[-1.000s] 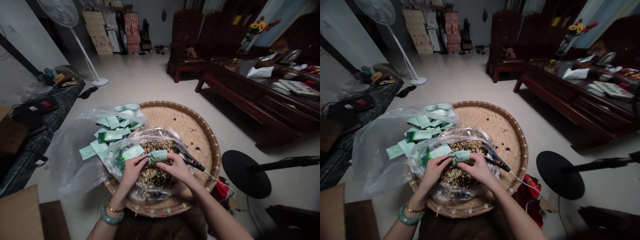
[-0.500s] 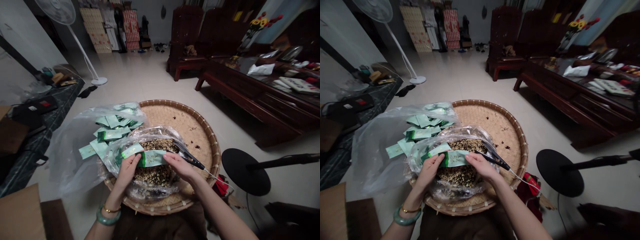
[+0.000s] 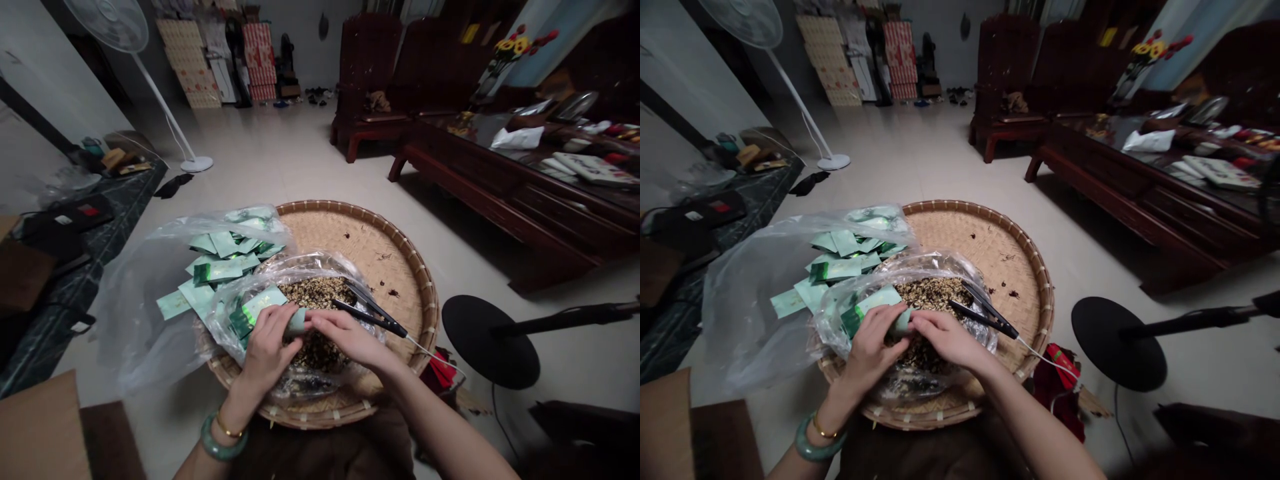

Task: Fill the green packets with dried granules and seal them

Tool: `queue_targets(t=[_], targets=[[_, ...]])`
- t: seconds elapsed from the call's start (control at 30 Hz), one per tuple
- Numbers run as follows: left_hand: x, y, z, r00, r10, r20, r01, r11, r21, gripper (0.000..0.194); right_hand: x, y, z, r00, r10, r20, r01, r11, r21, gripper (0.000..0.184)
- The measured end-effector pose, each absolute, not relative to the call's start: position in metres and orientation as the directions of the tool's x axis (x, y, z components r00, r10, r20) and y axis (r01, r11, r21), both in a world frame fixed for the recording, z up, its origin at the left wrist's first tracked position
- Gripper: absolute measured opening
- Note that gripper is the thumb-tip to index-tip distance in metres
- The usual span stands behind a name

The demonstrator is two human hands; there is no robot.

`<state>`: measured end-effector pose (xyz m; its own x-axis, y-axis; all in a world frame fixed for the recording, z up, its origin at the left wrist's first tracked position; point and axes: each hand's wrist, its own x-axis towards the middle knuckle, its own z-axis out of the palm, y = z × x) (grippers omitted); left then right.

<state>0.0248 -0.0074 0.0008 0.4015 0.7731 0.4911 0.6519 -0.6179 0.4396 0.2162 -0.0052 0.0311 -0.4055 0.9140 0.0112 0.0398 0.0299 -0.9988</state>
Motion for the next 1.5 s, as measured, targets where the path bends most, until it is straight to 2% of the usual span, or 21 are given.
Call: queue_targets(t=[0.07,0.13,0.17,0.23,0.3,0.37,0.5,0.67,0.8,0.9,1.03,1.1,1.2,1.27,1.33,1.4,1.5], targets=[[0.021,-0.005,0.001,0.338,0.8,0.497,0.661,-0.577,0.479,0.042,0.224,-0.009,0.031,-0.27,0.963,0.012,0.071,0.033,-0.997,0.031],[0.017,-0.003,0.002,0.263,0.825,0.501,0.678,-0.527,0.512,0.038,0.233,-0.014,0.027,-0.167,0.985,0.033,0.252,0.075,-0.965,0.028],[0.015,-0.002,0.003,0.228,0.838,0.496,0.685,-0.5,0.53,0.037,0.235,-0.017,0.024,-0.16,0.986,0.045,0.386,0.104,-0.917,0.029],[0.011,0.0,0.004,0.172,0.866,0.47,0.689,-0.447,0.57,0.037,0.237,-0.021,0.016,-0.207,0.978,0.026,0.633,0.154,-0.758,0.045],[0.008,0.001,0.005,0.131,0.889,0.439,0.683,-0.402,0.61,0.038,0.233,-0.021,0.009,-0.264,0.964,-0.038,0.762,0.184,-0.621,0.059],[0.006,0.001,0.005,0.097,0.903,0.418,0.669,-0.37,0.644,0.039,0.226,-0.016,0.006,-0.305,0.949,-0.08,0.794,0.207,-0.572,0.061],[0.004,-0.001,0.007,0.07,0.912,0.405,0.654,-0.349,0.671,0.039,0.208,0.006,0.009,-0.382,0.922,-0.065,0.764,0.276,-0.584,0.055],[0.003,-0.001,0.008,0.063,0.916,0.395,0.647,-0.339,0.683,0.039,0.191,0.026,0.017,-0.4,0.893,-0.207,0.829,0.255,-0.498,0.074],[0.004,0.0,0.008,0.064,0.921,0.383,0.633,-0.334,0.698,0.039,0.186,0.023,0.014,-0.451,0.877,-0.166,0.793,0.309,-0.525,0.059],[0.005,0.0,0.007,0.067,0.925,0.374,0.627,-0.331,0.705,0.039,0.19,0.019,0.005,-0.448,0.89,-0.085,0.731,0.31,-0.608,0.041],[0.006,0.001,0.007,0.068,0.922,0.382,0.621,-0.339,0.707,0.037,0.199,0.02,-0.006,-0.403,0.915,0.012,0.566,0.26,-0.782,0.022],[0.006,0.001,0.007,0.067,0.923,0.38,0.615,-0.338,0.712,0.037,0.201,0.022,-0.009,-0.33,0.944,0.005,0.43,0.155,-0.889,0.015],[0.007,0.0,0.006,0.069,0.929,0.365,0.601,-0.33,0.728,0.038,0.201,0.024,-0.01,-0.21,0.962,-0.175,0.077,-0.163,-0.984,0.013],[0.008,0.0,0.005,0.074,0.929,0.364,0.592,-0.334,0.733,0.037,0.201,0.023,-0.01,-0.212,0.917,-0.339,-0.19,-0.379,-0.906,0.017],[0.01,0.0,0.005,0.084,0.924,0.373,0.59,-0.347,0.729,0.037,0.201,0.022,-0.009,-0.269,0.865,-0.425,-0.381,-0.5,-0.778,0.02],[0.011,0.0,0.004,0.095,0.918,0.386,0.59,-0.364,0.721,0.037,0.202,0.021,-0.007,-0.308,0.85,-0.428,-0.498,-0.527,-0.689,0.024],[0.014,-0.001,0.005,0.103,0.908,0.405,0.592,-0.384,0.709,0.037,0.202,0.022,0.0,-0.246,0.886,-0.394,-0.603,-0.458,-0.653,0.028]])
